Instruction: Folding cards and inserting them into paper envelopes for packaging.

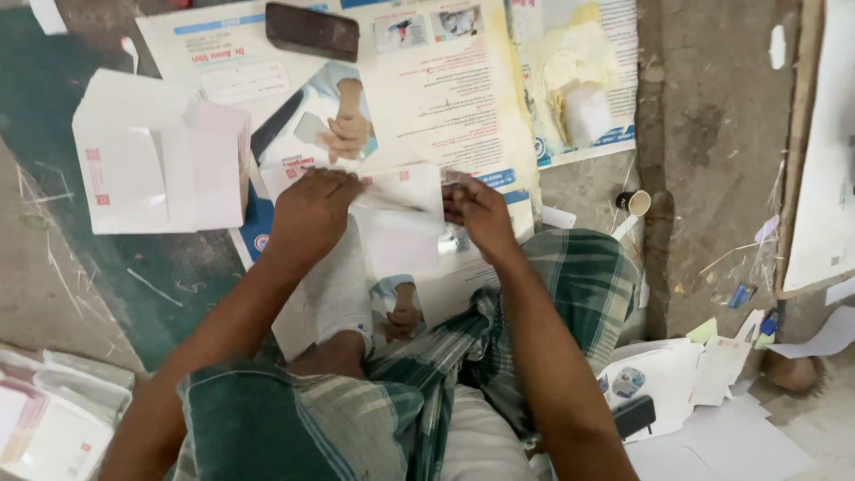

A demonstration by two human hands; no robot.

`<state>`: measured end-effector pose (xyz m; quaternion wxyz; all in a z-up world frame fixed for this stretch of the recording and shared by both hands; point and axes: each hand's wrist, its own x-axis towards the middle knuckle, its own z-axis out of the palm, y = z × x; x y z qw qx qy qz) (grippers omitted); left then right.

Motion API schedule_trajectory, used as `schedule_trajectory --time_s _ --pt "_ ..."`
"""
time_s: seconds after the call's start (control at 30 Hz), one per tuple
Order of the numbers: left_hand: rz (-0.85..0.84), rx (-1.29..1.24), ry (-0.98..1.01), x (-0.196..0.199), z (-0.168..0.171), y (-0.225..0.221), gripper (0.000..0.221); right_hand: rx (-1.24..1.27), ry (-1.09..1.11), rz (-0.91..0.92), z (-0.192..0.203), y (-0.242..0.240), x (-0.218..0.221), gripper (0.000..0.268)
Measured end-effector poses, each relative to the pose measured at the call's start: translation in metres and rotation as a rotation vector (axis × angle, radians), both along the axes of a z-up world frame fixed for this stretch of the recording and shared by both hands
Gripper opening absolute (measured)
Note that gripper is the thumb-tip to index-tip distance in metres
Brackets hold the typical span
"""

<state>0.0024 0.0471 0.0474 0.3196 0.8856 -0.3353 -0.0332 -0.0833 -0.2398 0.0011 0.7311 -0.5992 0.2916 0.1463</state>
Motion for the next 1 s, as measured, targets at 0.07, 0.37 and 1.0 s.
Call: schedule_trajectory --time_s 0.07,0.37,1.0 --pt "0.003 -0.035 -0.023 -0.008 0.007 0.0 0.036 0.036 0.093 -0.04 0.001 0.004 -0.013 0.034" --pt "-0.031 0.105 0.288 0.024 0.007 -0.016 0.014 0.008 0.096 -0.007 0.011 0.0 0.003 0.027" --pt "-0.068 -0.019 0.171 0.004 0.02 -0.007 0.023 -0.323 0.113 0.29 0.045 0.014 0.016 0.032"
